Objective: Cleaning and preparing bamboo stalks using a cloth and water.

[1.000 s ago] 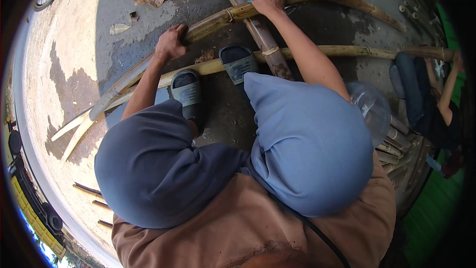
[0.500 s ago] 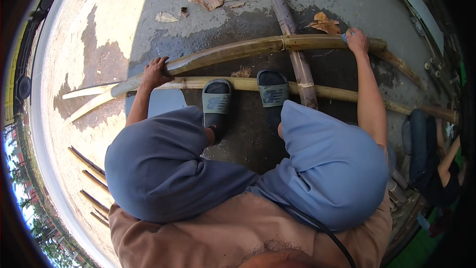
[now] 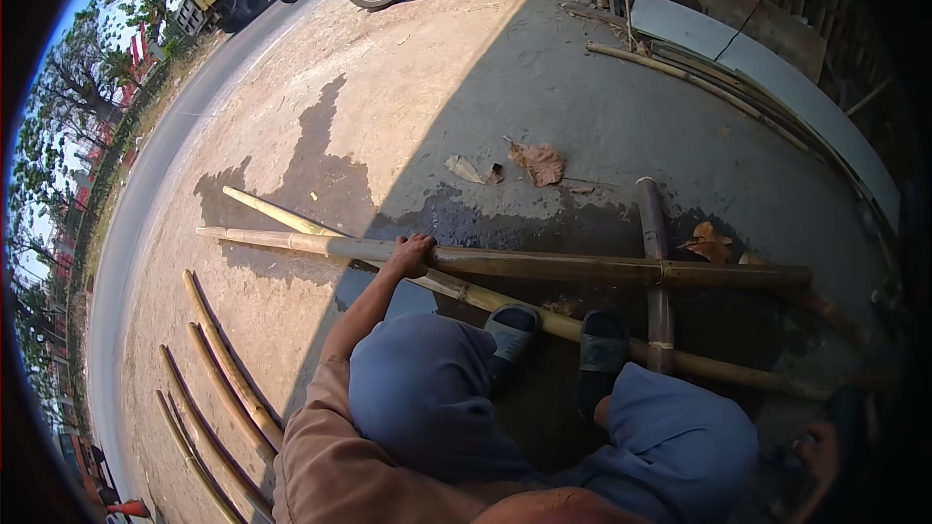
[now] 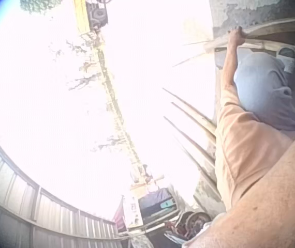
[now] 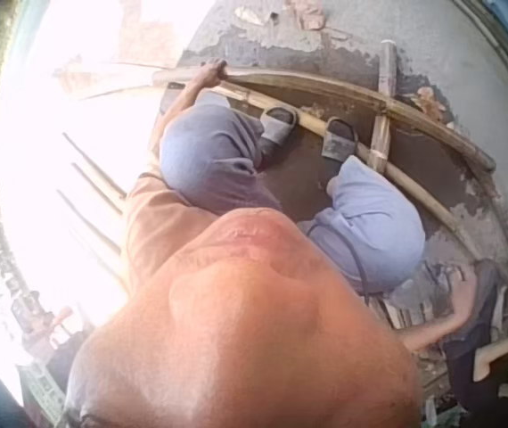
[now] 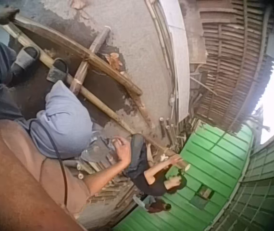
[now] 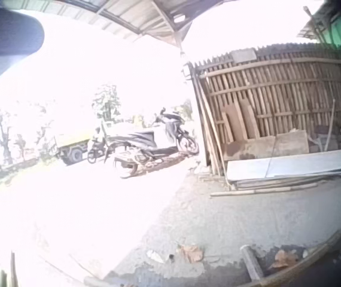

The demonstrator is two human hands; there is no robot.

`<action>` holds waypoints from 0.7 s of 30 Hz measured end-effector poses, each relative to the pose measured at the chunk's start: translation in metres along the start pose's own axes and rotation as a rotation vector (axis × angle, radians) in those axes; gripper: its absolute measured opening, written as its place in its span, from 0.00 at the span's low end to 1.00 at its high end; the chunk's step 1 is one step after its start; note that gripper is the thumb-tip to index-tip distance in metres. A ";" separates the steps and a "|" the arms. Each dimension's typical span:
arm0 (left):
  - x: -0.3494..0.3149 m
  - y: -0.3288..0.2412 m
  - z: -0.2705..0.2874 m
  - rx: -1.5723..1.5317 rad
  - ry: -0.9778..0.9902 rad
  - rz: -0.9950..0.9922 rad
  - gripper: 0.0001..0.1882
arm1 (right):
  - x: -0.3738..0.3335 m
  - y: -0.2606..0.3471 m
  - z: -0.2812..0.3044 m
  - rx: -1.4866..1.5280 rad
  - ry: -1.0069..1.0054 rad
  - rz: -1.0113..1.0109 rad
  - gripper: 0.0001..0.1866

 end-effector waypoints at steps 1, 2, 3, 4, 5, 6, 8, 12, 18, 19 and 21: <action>0.006 -0.014 0.001 -0.022 -0.012 -0.023 0.26 | -0.022 -0.022 -0.005 0.005 -0.005 -0.066 0.20; 0.015 -0.032 0.002 -0.028 -0.008 -0.031 0.26 | -0.032 -0.012 -0.007 -0.001 -0.007 -0.076 0.20; 0.028 -0.050 0.007 -0.024 0.006 -0.059 0.28 | -0.041 0.014 -0.028 -0.020 0.095 -0.095 0.17; 0.038 -0.063 0.011 -0.019 0.016 -0.079 0.30 | -0.047 0.041 -0.052 -0.040 0.197 -0.107 0.16; 0.044 -0.067 0.025 -0.005 -0.001 -0.063 0.30 | -0.041 0.050 -0.079 -0.047 0.293 -0.095 0.16; 0.052 -0.075 0.032 -0.002 -0.010 -0.105 0.30 | -0.026 0.025 -0.112 -0.187 0.430 -0.100 0.23; 0.066 -0.093 0.031 -0.021 -0.037 -0.152 0.31 | 0.014 -0.117 -0.225 -0.398 0.752 0.072 0.23; 0.073 -0.138 0.027 -0.058 0.033 -0.230 0.25 | 0.063 -0.177 -0.325 -0.328 0.805 -0.185 0.17; 0.040 -0.135 0.018 -0.030 -0.116 -0.277 0.30 | 0.133 -0.091 -0.391 0.126 0.501 -0.395 0.19; 0.034 -0.125 0.015 -0.022 -0.110 -0.253 0.30 | 0.136 -0.086 -0.397 0.173 0.471 -0.411 0.19; 0.023 -0.106 0.017 0.082 -0.170 -0.231 0.34 | 0.148 -0.074 -0.402 0.244 0.428 -0.415 0.20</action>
Point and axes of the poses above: each hand's wrist, its own x-axis towards the middle knuckle, its own z-axis out of the back of the hand, y = z × x, the point moved 8 cm from there along x, towards the middle knuckle, and after that the axes turned 5 degrees about -y, right-handed, at the moved point
